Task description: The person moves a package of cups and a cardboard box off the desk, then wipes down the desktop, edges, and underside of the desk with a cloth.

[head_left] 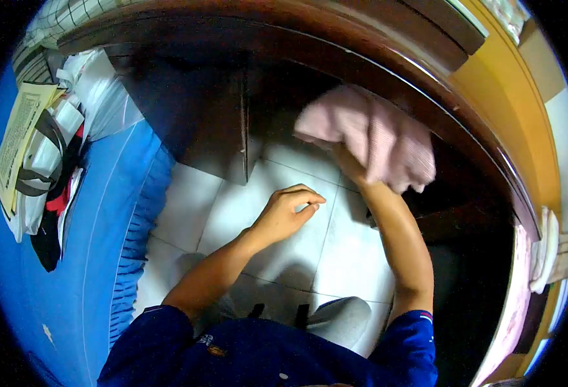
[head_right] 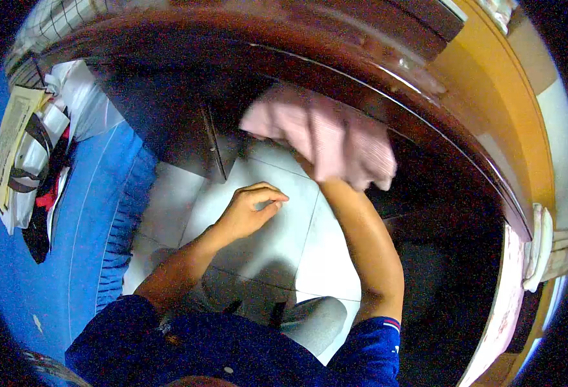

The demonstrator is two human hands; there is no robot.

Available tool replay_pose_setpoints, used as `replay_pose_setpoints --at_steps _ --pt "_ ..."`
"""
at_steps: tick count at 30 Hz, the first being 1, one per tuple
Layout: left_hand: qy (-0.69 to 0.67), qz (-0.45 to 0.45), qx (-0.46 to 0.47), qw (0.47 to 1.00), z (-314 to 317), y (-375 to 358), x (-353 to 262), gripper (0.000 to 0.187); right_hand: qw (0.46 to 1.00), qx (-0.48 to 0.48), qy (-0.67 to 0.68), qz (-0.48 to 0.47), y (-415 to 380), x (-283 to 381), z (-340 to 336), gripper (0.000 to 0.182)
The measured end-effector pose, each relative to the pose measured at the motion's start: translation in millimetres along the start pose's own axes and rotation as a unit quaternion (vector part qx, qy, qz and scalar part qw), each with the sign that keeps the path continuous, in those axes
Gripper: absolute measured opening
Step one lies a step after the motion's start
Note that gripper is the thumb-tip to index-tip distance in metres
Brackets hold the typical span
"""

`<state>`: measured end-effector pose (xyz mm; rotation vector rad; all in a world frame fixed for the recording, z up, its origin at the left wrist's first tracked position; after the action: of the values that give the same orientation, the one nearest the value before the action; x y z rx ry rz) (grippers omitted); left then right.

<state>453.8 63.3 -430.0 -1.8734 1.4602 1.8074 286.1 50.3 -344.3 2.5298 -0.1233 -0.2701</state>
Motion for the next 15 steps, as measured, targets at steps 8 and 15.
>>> replay_pose_setpoints --at_steps 8,15 --pt "0.058 0.003 -0.018 0.998 -15.4 -5.0 8.0 0.014 0.992 -0.045 0.101 -0.066 47.5 68.4 11.3 0.020" --pt "0.104 0.008 0.033 0.994 -0.8 -10.5 -0.1 0.017 0.988 -0.121 0.088 0.031 10.6 2.0 -42.9 0.012"
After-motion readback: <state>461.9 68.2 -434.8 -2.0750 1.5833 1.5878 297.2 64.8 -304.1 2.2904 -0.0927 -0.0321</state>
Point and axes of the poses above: each hand's wrist, its own y-axis towards the middle knuckle, its own z-axis out of the palm, x = y × z, the point moved 3 cm from there along y, towards the middle knuckle, and after that the axes turned 9 degrees about z, right-handed, at the moved point
